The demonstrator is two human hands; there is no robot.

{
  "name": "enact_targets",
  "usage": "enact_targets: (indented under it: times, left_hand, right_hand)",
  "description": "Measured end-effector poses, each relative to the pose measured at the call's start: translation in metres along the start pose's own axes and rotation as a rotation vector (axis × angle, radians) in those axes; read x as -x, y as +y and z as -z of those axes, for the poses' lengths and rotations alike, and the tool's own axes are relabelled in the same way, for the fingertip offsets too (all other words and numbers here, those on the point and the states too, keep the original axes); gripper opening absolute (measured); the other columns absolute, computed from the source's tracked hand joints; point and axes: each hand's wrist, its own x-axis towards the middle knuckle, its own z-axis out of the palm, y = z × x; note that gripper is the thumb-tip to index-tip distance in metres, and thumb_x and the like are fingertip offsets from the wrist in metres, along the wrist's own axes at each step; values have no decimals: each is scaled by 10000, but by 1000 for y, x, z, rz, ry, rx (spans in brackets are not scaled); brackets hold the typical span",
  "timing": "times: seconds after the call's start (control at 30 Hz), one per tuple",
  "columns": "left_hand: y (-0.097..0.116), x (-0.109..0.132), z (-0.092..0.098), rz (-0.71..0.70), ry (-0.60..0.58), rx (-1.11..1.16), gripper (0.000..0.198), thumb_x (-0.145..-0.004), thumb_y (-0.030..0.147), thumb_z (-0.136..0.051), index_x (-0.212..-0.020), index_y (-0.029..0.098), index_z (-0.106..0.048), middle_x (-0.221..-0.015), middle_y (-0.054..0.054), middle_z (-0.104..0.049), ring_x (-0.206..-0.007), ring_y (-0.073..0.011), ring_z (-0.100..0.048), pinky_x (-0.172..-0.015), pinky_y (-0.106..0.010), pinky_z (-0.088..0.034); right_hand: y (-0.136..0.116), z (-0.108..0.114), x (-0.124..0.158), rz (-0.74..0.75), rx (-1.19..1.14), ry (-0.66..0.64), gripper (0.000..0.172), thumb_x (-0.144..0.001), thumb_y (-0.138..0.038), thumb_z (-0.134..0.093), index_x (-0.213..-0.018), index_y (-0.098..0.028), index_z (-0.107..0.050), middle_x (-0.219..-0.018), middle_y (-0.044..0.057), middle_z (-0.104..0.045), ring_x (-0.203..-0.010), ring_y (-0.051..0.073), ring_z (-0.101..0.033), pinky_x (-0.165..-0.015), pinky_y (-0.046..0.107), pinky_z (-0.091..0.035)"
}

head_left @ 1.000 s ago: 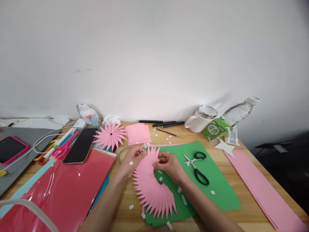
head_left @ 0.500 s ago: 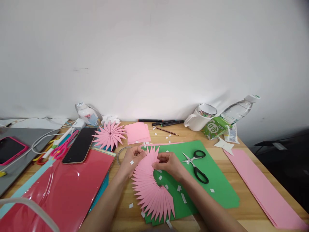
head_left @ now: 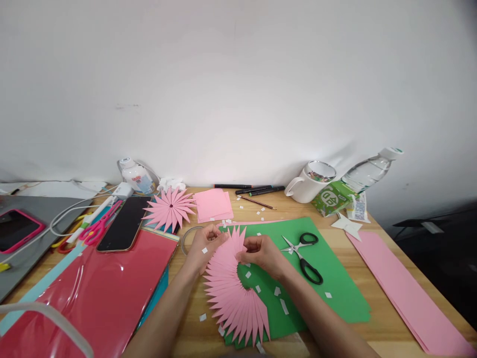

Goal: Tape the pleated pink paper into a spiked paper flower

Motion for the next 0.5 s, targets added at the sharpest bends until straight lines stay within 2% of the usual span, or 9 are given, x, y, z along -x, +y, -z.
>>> enact_targets:
  times: [0.2,0.37,0.5]
  left_hand:
    - [-3,-1,2,-44,5,-33,265,-643,359,-699,-575,159,-539,-572,40,-496,-547,-92,-418,-504,-193,-315]
    - [-1,-1,0,-25,40,-38,257,-627,359,-696,-571,162,-541,-562,44,-492,-540,-92,-415,-502,-196,-306]
    - [1,0,-1,-14,48,-16,255,-619,352,-699,-565,162,-536,-558,48,-486,-534,-88,-407,-502,-196,-298]
  right_hand:
    - [3,-3,-1,-5,-37,4,425,-479,-406,-828,-519,-169,-477,-495,-59,-456,-533,113,-501,-525,233,-325]
    - [2,-6,0,4,-69,37,422,-440,-395,-851,-531,-151,-519,-525,-61,-460,-512,77,-414,-510,227,-299]
    - [-1,-7,1,-30,-115,28,421,-394,-407,-866,-566,-142,-588,-545,-43,-530,-520,89,-450,-528,238,-359]
